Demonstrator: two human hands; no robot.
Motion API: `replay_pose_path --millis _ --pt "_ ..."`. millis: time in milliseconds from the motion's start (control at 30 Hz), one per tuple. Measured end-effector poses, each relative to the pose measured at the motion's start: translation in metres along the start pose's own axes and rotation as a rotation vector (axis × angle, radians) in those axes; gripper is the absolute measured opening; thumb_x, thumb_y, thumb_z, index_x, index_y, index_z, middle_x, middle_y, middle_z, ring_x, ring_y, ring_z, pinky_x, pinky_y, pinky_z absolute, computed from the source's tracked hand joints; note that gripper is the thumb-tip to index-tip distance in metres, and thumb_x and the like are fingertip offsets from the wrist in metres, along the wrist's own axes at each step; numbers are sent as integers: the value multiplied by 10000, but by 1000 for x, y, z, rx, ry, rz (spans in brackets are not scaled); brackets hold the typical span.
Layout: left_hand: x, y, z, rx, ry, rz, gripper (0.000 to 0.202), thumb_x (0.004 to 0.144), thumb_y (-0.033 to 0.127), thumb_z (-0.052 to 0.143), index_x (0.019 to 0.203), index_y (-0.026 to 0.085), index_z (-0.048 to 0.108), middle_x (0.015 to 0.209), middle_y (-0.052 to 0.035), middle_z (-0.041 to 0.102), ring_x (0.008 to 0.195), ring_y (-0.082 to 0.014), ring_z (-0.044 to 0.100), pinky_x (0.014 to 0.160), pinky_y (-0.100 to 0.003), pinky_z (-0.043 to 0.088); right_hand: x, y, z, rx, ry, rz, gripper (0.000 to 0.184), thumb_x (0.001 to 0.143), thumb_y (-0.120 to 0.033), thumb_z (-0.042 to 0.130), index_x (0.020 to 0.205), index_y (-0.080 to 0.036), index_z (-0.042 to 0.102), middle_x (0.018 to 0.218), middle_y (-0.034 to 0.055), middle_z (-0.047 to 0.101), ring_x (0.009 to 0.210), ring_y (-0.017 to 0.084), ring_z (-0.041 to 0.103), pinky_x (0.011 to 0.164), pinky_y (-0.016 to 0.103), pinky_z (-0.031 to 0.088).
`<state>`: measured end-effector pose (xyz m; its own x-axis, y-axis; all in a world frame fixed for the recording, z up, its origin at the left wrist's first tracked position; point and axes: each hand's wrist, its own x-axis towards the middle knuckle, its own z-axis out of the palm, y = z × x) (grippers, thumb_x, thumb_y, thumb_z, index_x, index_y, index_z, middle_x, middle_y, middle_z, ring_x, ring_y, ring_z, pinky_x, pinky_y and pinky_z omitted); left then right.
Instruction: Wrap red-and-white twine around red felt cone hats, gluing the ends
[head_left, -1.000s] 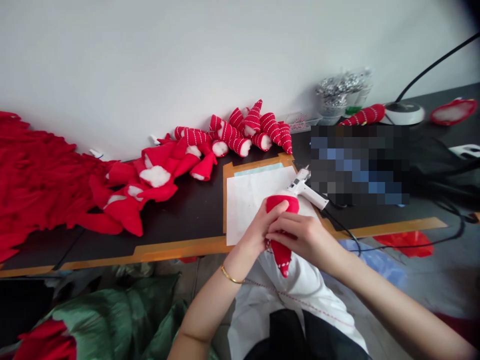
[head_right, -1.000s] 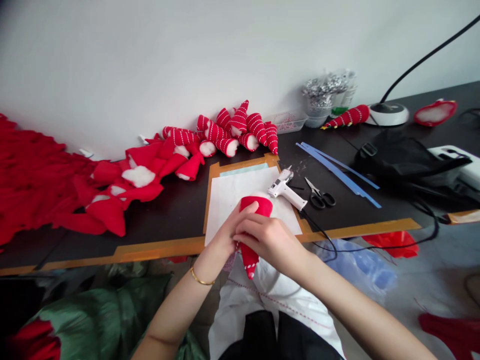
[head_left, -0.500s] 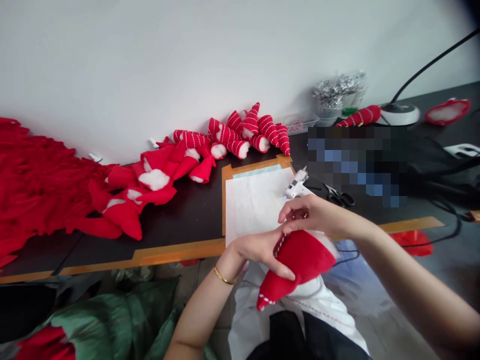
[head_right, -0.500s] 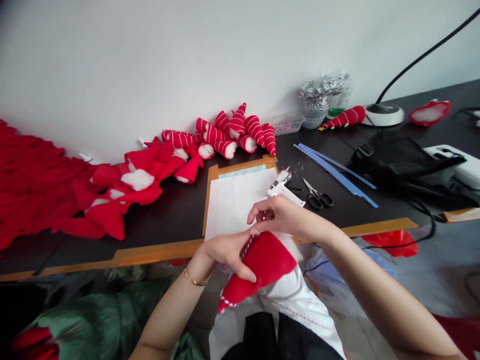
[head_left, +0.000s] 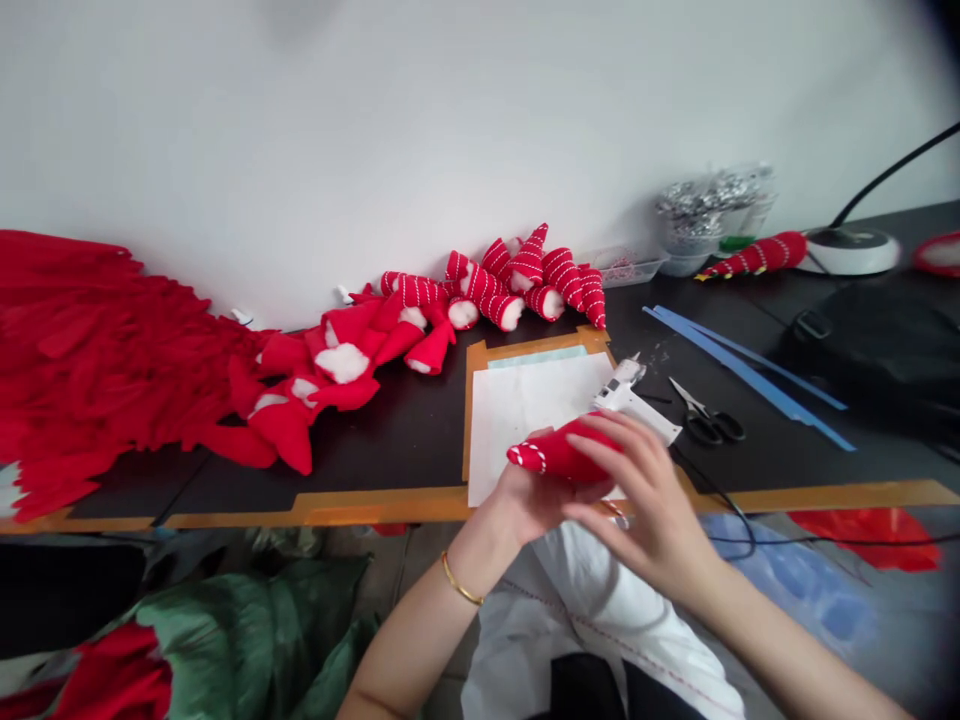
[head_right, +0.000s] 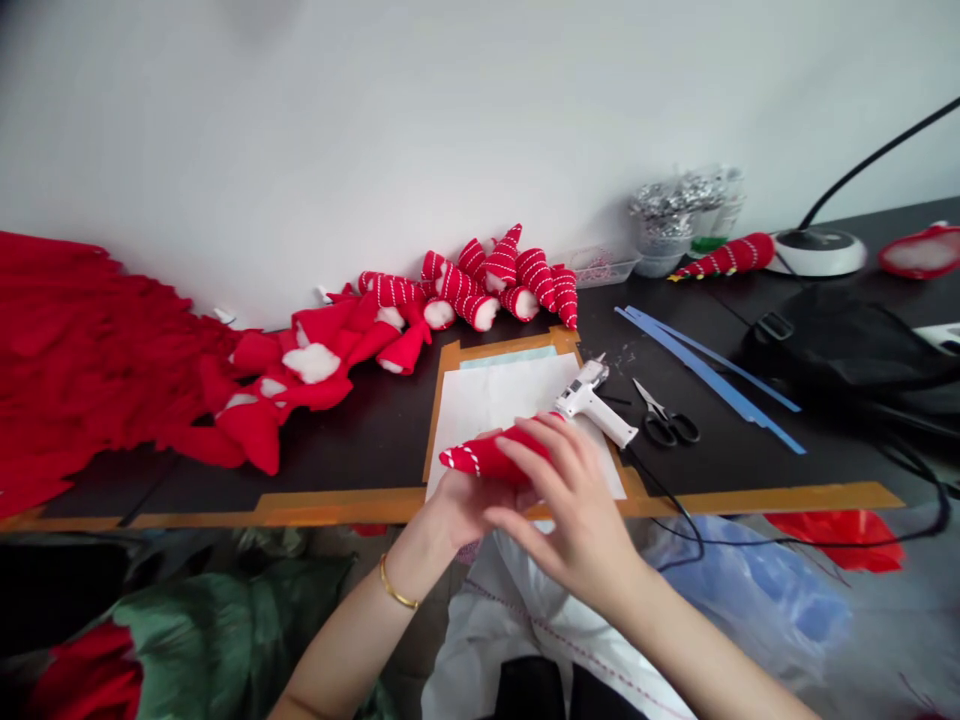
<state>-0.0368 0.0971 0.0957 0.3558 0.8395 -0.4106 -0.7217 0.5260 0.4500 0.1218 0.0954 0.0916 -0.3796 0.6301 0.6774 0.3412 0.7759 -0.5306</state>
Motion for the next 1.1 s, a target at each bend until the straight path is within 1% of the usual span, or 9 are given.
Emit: replay_pose_path --millis 100,200,267,333,400,467,600,800,1100 --pt "-13 -6 6 81 -20 44 461 925 578 554 1142 183 656 963 -81 744 791 -206 738 713 -292 565 12 -3 11 7 -32 2 421 919 -274 675 1334 -272 604 1293 124 683 1232 356 594 1070 585 421" --pt "-43 -1 4 383 -106 -60 728 869 769 484 1386 258 525 963 -80 748 631 -222 741 555 -292 542 23 9 9 235 126 295 318 945 -295 648 1262 -267 634 1211 106 723 1102 303 670 982 490 512" --pt "-62 8 -1 754 -15 -19 711 914 657 549 1493 262 432 842 -62 751 442 -150 647 423 -214 427 27 15 5 422 247 498 383 901 -385 711 1255 -264 633 1254 112 710 1126 316 666 966 468 530" --pt "-72 19 -5 981 167 188 607 937 603 555 1376 183 578 680 -42 709 345 -99 517 365 -191 312 28 14 4 595 315 595 446 854 -426 760 1253 -272 634 1264 100 711 1132 316 669 970 452 536" --pt "-70 29 -5 1050 299 484 483 918 553 621 1214 176 685 788 -74 731 525 -130 629 456 -203 413 29 7 8 757 309 616 459 836 -438 777 1245 -283 637 1220 82 734 1079 299 693 937 425 558" --pt "-62 34 -2 1030 233 656 490 835 513 750 1220 217 687 1126 -122 724 958 -226 708 735 -270 546 29 -3 14 875 275 626 450 836 -449 774 1235 -289 639 1180 74 750 1031 287 711 904 410 577" --pt "-48 26 7 923 -133 468 840 710 557 842 1437 277 530 1418 -135 586 1285 -348 565 1038 -451 484 29 -16 22 842 272 642 397 849 -481 753 1187 -286 678 1232 75 727 1142 300 666 1001 428 530" --pt "-46 5 6 1011 17 439 664 691 353 898 1291 257 630 1215 -89 703 1157 -350 639 1007 -461 492 36 -9 8 777 74 590 340 868 -562 692 870 -221 685 869 48 716 832 239 659 776 336 537" --pt "-36 5 -22 867 -4 374 815 546 523 944 1243 228 643 1058 -85 701 1001 -316 635 900 -400 500 43 21 5 1118 -86 789 303 851 -477 741 793 -189 664 754 4 650 691 150 593 690 267 491"
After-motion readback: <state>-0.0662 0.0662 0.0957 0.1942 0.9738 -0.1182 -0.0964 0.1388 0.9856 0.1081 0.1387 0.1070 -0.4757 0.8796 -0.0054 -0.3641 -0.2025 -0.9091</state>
